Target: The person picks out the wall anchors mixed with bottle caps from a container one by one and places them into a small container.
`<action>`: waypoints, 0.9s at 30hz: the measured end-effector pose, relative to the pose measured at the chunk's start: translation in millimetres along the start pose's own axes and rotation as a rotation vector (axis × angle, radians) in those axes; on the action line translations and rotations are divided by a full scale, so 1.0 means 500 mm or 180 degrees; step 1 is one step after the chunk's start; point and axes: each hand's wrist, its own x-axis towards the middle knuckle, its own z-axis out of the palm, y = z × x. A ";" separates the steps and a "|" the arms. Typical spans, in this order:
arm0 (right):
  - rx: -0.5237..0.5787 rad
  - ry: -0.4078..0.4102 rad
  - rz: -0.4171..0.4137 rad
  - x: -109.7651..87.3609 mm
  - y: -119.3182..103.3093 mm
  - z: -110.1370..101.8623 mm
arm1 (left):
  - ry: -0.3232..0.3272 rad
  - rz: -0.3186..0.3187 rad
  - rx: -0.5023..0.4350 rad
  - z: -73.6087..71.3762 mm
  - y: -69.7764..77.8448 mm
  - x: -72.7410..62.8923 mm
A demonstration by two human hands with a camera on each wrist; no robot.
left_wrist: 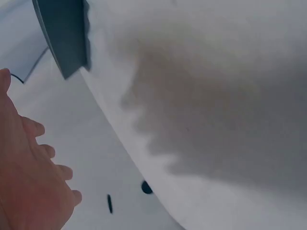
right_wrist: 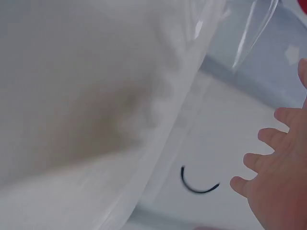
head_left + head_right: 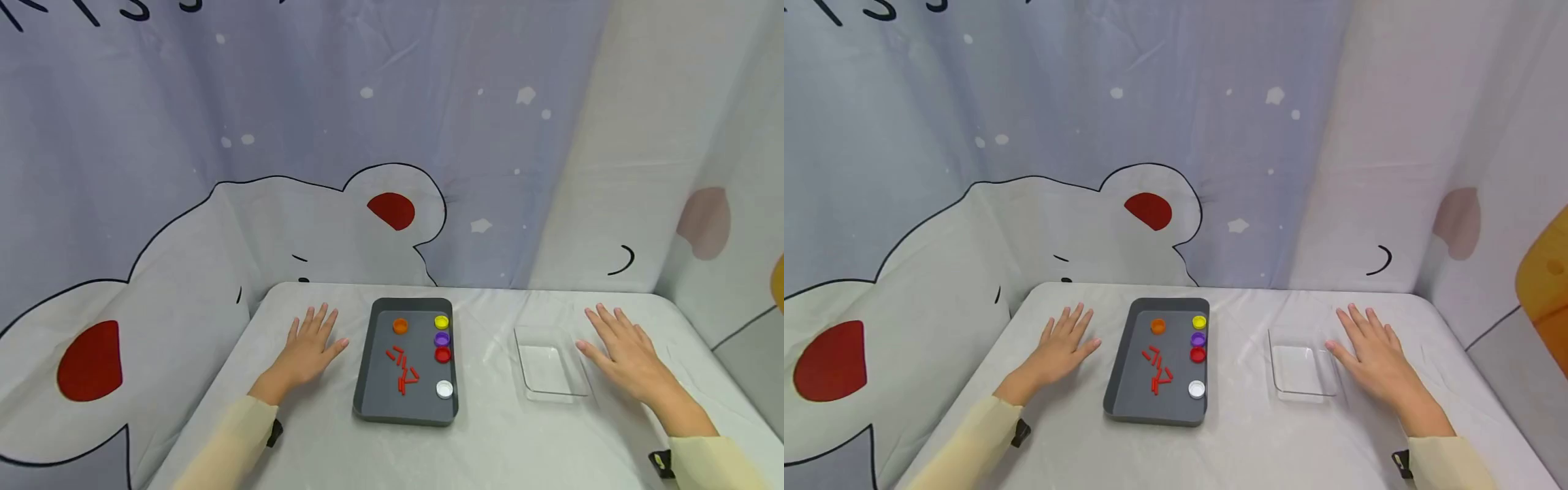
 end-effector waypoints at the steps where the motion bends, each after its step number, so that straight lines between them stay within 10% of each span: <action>1: 0.0017 0.0008 -0.0036 0.003 -0.009 0.002 | 0.0011 0.0027 -0.0002 0.001 0.007 -0.001; 27: 0.0359 -0.0008 -0.0798 0.082 -0.200 0.107 | -0.0154 0.0321 -0.0020 0.040 0.141 -0.055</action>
